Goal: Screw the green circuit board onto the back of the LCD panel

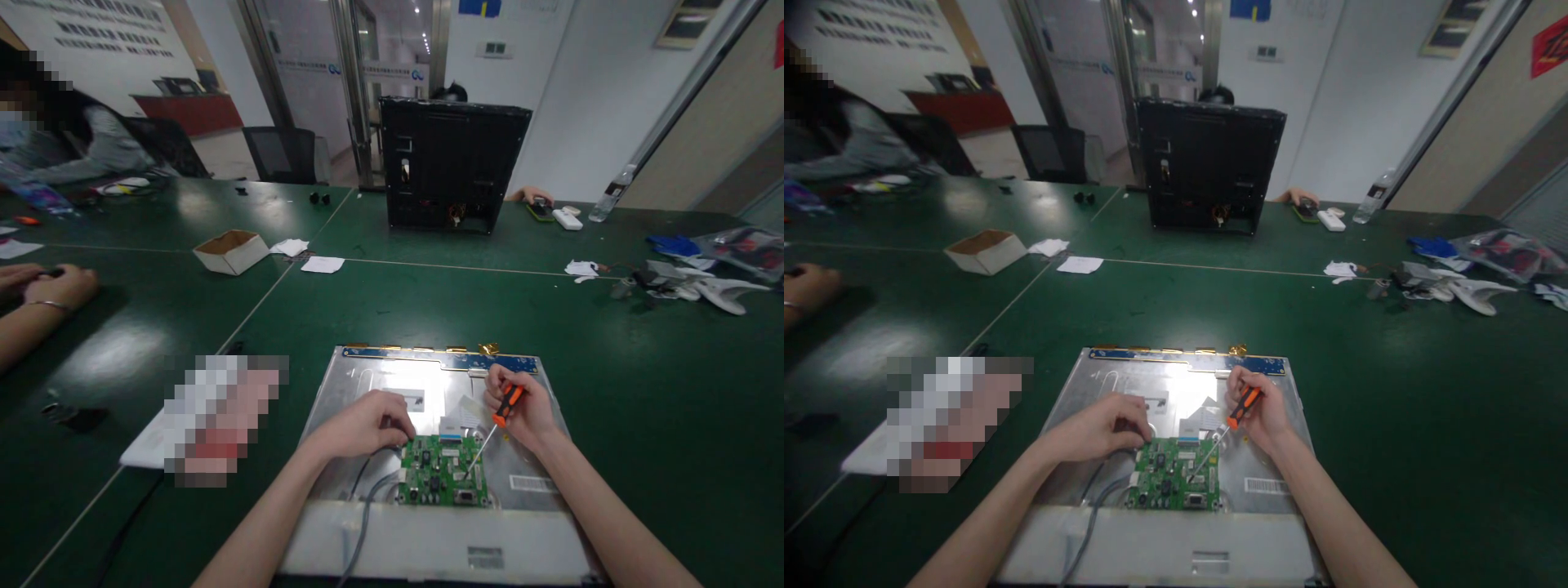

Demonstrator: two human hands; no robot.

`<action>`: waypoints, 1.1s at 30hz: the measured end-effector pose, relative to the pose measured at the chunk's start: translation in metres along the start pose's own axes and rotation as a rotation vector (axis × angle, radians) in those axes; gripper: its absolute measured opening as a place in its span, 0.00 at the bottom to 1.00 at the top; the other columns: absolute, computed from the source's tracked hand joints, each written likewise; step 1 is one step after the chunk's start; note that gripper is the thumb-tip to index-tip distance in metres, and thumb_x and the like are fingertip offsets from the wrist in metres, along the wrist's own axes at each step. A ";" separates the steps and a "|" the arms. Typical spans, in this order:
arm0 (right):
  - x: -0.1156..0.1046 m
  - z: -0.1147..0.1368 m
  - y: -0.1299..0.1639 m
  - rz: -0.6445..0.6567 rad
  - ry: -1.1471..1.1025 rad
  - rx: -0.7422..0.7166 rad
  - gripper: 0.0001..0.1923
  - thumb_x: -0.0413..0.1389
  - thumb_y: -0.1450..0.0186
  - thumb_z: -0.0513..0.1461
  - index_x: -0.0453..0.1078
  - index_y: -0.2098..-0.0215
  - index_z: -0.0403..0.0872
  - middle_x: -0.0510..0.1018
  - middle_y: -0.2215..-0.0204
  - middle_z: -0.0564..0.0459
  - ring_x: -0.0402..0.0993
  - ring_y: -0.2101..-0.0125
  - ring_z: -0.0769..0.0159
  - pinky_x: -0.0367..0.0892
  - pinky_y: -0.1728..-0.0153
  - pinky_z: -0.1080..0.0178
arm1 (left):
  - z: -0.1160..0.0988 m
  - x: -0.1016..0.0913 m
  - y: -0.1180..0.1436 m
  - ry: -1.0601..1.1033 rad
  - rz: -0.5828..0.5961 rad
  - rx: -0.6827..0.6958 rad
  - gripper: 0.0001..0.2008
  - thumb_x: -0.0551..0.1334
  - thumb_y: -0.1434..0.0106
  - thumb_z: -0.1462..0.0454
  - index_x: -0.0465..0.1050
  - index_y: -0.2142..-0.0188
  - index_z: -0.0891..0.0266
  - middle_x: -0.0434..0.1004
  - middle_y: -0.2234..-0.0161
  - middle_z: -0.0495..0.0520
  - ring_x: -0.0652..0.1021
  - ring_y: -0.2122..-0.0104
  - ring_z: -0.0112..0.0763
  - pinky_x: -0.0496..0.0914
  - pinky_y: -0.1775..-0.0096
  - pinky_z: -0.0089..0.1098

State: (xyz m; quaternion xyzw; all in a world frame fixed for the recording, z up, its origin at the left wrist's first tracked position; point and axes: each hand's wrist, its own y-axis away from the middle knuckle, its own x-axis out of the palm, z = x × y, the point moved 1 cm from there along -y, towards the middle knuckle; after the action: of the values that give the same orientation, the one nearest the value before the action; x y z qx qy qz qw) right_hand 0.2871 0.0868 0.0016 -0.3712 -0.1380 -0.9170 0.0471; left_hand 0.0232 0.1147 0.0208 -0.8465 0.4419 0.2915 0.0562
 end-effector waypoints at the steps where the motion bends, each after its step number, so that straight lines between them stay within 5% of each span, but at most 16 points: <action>1: 0.000 0.000 0.000 -0.007 -0.001 0.003 0.09 0.57 0.48 0.41 0.65 0.79 0.44 0.58 0.84 0.60 0.48 0.87 0.78 0.47 0.89 0.73 | 0.001 0.000 0.000 0.009 0.003 0.005 0.06 0.64 0.43 0.71 0.79 0.68 0.61 0.74 0.72 0.49 0.73 0.69 0.29 0.65 0.66 0.27; 6: 0.005 0.004 0.000 -0.076 0.001 -0.006 0.13 0.61 0.46 0.44 0.67 0.79 0.43 0.65 0.83 0.61 0.45 0.90 0.82 0.45 0.92 0.75 | 0.002 0.000 0.000 0.040 -0.012 -0.035 0.06 0.63 0.45 0.70 0.79 0.68 0.62 0.75 0.70 0.49 0.73 0.70 0.29 0.65 0.67 0.27; 14: 0.035 0.013 0.007 -0.150 0.014 -0.059 0.25 0.64 0.51 0.58 0.70 0.76 0.45 0.73 0.83 0.59 0.63 0.87 0.78 0.64 0.86 0.73 | -0.001 -0.001 -0.001 0.089 -0.032 -0.081 0.04 0.64 0.46 0.70 0.78 0.70 0.64 0.75 0.72 0.49 0.74 0.72 0.28 0.65 0.69 0.26; 22: 0.078 0.007 0.009 -0.146 0.151 -0.159 0.19 0.72 0.57 0.39 0.71 0.71 0.46 0.78 0.72 0.56 0.75 0.74 0.72 0.75 0.66 0.65 | 0.001 -0.001 -0.001 0.076 -0.032 -0.044 0.05 0.64 0.46 0.71 0.78 0.70 0.64 0.75 0.72 0.49 0.73 0.72 0.28 0.65 0.69 0.26; 28: 0.100 0.002 0.002 -0.163 0.337 -0.321 0.17 0.69 0.53 0.36 0.69 0.68 0.46 0.77 0.73 0.57 0.73 0.74 0.71 0.72 0.71 0.67 | 0.002 0.000 -0.001 0.057 -0.057 0.005 0.05 0.64 0.46 0.71 0.78 0.71 0.63 0.75 0.73 0.49 0.73 0.70 0.29 0.64 0.67 0.27; 33: 0.095 -0.011 0.002 -0.261 0.688 -0.626 0.24 0.63 0.44 0.36 0.57 0.55 0.51 0.77 0.66 0.56 0.74 0.74 0.70 0.71 0.76 0.67 | -0.001 0.000 0.001 0.029 -0.060 0.003 0.06 0.63 0.45 0.71 0.79 0.70 0.62 0.74 0.72 0.50 0.72 0.70 0.30 0.63 0.68 0.27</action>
State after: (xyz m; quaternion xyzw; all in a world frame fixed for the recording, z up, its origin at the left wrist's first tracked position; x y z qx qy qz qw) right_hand 0.2114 0.0834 0.0607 -0.0224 0.1227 -0.9824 -0.1392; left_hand 0.0226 0.1133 0.0212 -0.8633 0.4176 0.2769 0.0597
